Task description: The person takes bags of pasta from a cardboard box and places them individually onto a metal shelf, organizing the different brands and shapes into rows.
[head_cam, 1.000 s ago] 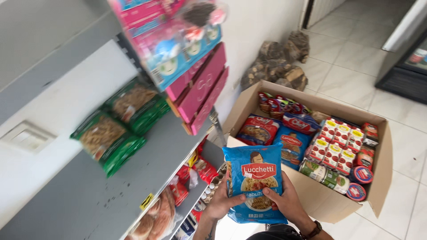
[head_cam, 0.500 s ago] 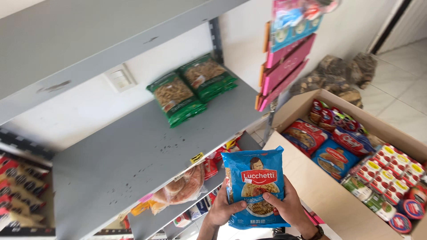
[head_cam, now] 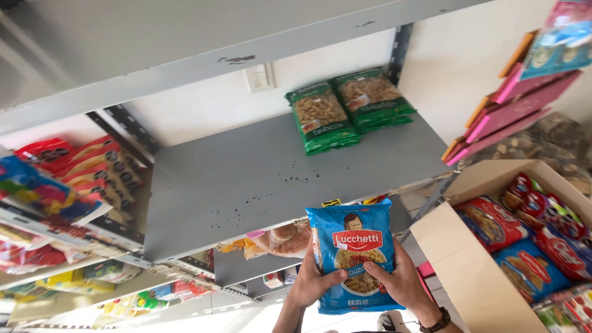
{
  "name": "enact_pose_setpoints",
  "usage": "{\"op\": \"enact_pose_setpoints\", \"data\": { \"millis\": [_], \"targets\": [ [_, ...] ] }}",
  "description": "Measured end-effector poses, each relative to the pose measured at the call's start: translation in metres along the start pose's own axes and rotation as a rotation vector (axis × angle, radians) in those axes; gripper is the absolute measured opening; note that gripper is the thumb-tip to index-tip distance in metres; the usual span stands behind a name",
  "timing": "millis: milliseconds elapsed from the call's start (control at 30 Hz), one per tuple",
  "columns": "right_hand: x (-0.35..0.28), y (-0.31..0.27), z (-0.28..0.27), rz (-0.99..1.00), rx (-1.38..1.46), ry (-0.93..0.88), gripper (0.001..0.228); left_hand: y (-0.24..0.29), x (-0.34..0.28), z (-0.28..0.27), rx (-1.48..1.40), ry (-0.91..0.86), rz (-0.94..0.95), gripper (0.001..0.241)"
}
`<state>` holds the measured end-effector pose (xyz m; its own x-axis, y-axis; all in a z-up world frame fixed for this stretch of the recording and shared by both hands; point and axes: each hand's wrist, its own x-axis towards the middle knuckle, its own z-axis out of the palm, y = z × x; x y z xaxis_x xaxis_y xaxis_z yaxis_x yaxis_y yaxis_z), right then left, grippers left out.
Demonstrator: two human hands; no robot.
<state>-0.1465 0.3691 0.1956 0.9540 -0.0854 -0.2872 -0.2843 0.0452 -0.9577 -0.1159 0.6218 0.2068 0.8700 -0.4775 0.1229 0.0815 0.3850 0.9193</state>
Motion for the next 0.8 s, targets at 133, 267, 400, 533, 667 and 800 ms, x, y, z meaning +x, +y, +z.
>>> {"op": "enact_pose_setpoints", "data": {
  "millis": [133,267,400,533,667,800],
  "targets": [
    [0.01,-0.007,0.016,0.057,-0.085,-0.044,0.089,0.006,-0.008,-0.005,0.001,0.076,-0.028,0.095],
    [0.019,-0.006,0.029,0.119,-0.126,-0.068,0.093,0.004,-0.016,-0.016,-0.049,0.194,-0.08,0.095],
    [0.035,-0.006,0.038,0.035,-0.106,-0.177,0.087,0.008,-0.012,-0.039,-0.23,0.234,-0.04,0.093],
    [0.039,-0.024,0.049,0.013,0.152,-0.298,0.093,0.031,-0.001,-0.075,-0.216,0.344,-0.022,0.091],
    [0.046,-0.019,0.051,0.035,0.047,-0.269,0.098,0.075,0.025,-0.109,-0.123,0.522,-0.081,0.101],
    [0.041,-0.022,0.05,0.111,0.008,-0.236,0.089,0.121,0.078,-0.131,-0.093,0.56,-0.068,0.104]
  ]
}}
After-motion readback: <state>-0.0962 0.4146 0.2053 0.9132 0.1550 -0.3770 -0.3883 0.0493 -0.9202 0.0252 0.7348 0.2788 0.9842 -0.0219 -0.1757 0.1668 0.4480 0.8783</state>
